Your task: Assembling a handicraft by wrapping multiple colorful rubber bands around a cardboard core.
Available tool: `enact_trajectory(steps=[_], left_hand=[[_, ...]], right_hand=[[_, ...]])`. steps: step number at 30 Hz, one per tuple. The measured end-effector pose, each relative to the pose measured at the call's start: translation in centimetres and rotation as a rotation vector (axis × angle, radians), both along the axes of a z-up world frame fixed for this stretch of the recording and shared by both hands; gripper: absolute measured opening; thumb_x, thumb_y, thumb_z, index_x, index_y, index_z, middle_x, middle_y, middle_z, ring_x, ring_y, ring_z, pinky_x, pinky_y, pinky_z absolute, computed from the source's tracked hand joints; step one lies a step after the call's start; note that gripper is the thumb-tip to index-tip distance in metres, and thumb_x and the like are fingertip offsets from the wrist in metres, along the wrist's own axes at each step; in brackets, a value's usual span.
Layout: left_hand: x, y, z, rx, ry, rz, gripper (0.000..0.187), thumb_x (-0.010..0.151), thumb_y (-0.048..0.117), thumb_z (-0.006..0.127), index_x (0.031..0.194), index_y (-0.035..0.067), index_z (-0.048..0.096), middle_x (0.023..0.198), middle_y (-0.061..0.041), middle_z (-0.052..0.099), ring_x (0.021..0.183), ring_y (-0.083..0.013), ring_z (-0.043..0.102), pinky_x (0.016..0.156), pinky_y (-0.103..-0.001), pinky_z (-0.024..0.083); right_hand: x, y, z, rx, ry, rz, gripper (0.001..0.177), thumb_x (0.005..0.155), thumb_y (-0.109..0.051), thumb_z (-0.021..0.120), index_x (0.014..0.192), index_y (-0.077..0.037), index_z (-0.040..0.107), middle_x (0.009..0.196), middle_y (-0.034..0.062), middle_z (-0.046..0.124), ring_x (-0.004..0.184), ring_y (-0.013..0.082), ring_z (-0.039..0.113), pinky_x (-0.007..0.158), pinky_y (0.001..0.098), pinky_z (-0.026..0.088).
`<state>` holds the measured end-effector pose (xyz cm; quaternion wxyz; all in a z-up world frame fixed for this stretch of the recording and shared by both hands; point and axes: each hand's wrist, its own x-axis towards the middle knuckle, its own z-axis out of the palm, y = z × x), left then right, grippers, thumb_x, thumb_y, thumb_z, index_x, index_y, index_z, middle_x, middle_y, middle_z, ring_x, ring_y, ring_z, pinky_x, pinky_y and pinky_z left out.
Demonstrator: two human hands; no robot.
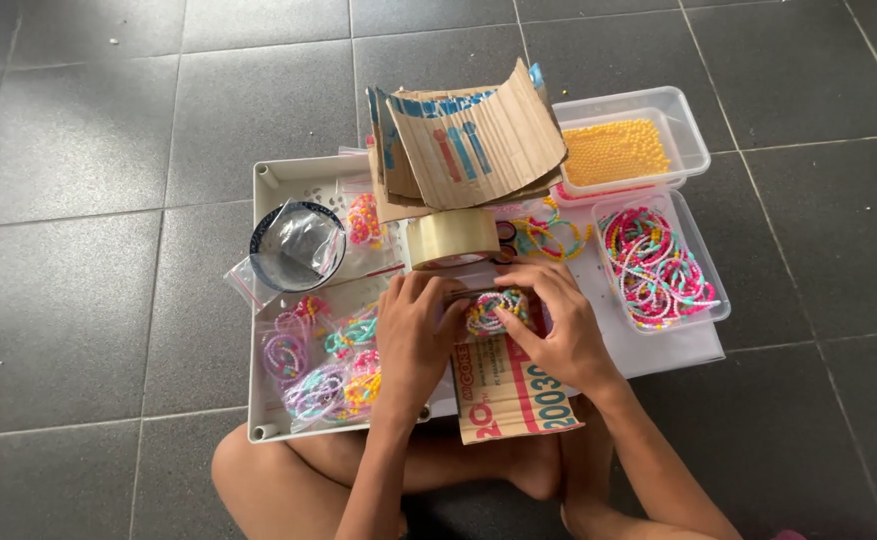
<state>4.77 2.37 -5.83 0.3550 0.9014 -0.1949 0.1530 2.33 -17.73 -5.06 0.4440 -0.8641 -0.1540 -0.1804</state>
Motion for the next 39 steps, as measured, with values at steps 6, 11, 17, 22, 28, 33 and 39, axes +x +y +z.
enact_trajectory(steps=[6, 11, 17, 22, 28, 33, 39], left_hand=[[0.0, -0.3, 0.6, -0.064, 0.013, 0.049, 0.018, 0.085, 0.033, 0.079, 0.096, 0.023, 0.071, 0.085, -0.001, 0.06, 0.086, -0.0267, 0.06, 0.075, -0.038, 0.048], [-0.4, -0.7, 1.1, -0.031, -0.022, 0.073, 0.012, 0.091, 0.034, 0.074, 0.098, 0.025, 0.07, 0.087, 0.001, 0.06, 0.085, -0.0243, 0.059, 0.074, -0.036, 0.048], [-0.6, -0.3, 2.1, 0.009, -0.067, 0.01, 0.011, 0.099, 0.019, 0.062, 0.107, 0.021, 0.069, 0.092, -0.002, 0.059, 0.086, -0.0251, 0.058, 0.074, -0.036, 0.047], [-0.8, -0.4, 2.6, 0.018, -0.062, -0.005, 0.014, 0.1, 0.018, 0.06, 0.11, 0.019, 0.069, 0.094, -0.002, 0.059, 0.088, -0.0246, 0.057, 0.073, -0.036, 0.046], [-1.1, -0.2, 1.6, 0.028, -0.06, -0.01, 0.024, 0.095, 0.033, 0.07, 0.113, 0.017, 0.066, 0.097, -0.005, 0.058, 0.091, -0.0269, 0.056, 0.079, -0.038, 0.046], [-0.7, -0.3, 1.5, 0.043, -0.086, -0.004, 0.023, 0.092, 0.024, 0.071, 0.113, 0.017, 0.066, 0.097, -0.004, 0.057, 0.092, -0.0275, 0.056, 0.078, -0.039, 0.047], [-1.0, -0.5, 1.6, 0.048, -0.088, 0.017, 0.015, 0.097, 0.026, 0.066, 0.109, 0.018, 0.065, 0.095, -0.003, 0.057, 0.091, -0.0255, 0.056, 0.076, -0.037, 0.047]], right_hand=[[-0.1, 0.1, 0.9, 0.011, 0.014, 0.036, 0.025, 0.091, -0.018, 0.072, 0.115, -0.01, 0.073, 0.109, 0.0093, 0.073, 0.114, 0.0305, 0.066, 0.101, 0.0459, 0.05], [0.0, 0.0, 0.8, 0.01, 0.024, 0.029, 0.024, 0.092, -0.014, 0.072, 0.115, -0.009, 0.073, 0.109, 0.0085, 0.074, 0.113, 0.0295, 0.067, 0.1, 0.0442, 0.052], [0.0, 0.4, 1.5, 0.009, 0.043, 0.002, 0.019, 0.094, -0.01, 0.068, 0.113, -0.008, 0.073, 0.104, 0.009, 0.074, 0.107, 0.0308, 0.068, 0.098, 0.0453, 0.053], [-0.1, 0.3, 1.5, 0.021, 0.088, -0.025, 0.019, 0.094, -0.011, 0.069, 0.112, -0.008, 0.072, 0.104, 0.0077, 0.075, 0.107, 0.0282, 0.069, 0.098, 0.0441, 0.053], [-0.2, 0.5, 1.5, 0.005, 0.06, -0.03, 0.017, 0.095, -0.012, 0.069, 0.111, -0.008, 0.072, 0.102, 0.0085, 0.075, 0.106, 0.0293, 0.069, 0.096, 0.0437, 0.054], [0.1, 0.2, 1.4, -0.009, 0.038, -0.003, 0.022, 0.094, -0.017, 0.069, 0.114, -0.009, 0.072, 0.107, 0.0088, 0.075, 0.11, 0.0297, 0.068, 0.098, 0.0439, 0.053], [0.0, 0.4, 1.6, -0.009, 0.035, 0.028, 0.024, 0.096, -0.013, 0.065, 0.117, -0.007, 0.074, 0.108, 0.0109, 0.074, 0.109, 0.0311, 0.068, 0.097, 0.0453, 0.053]])
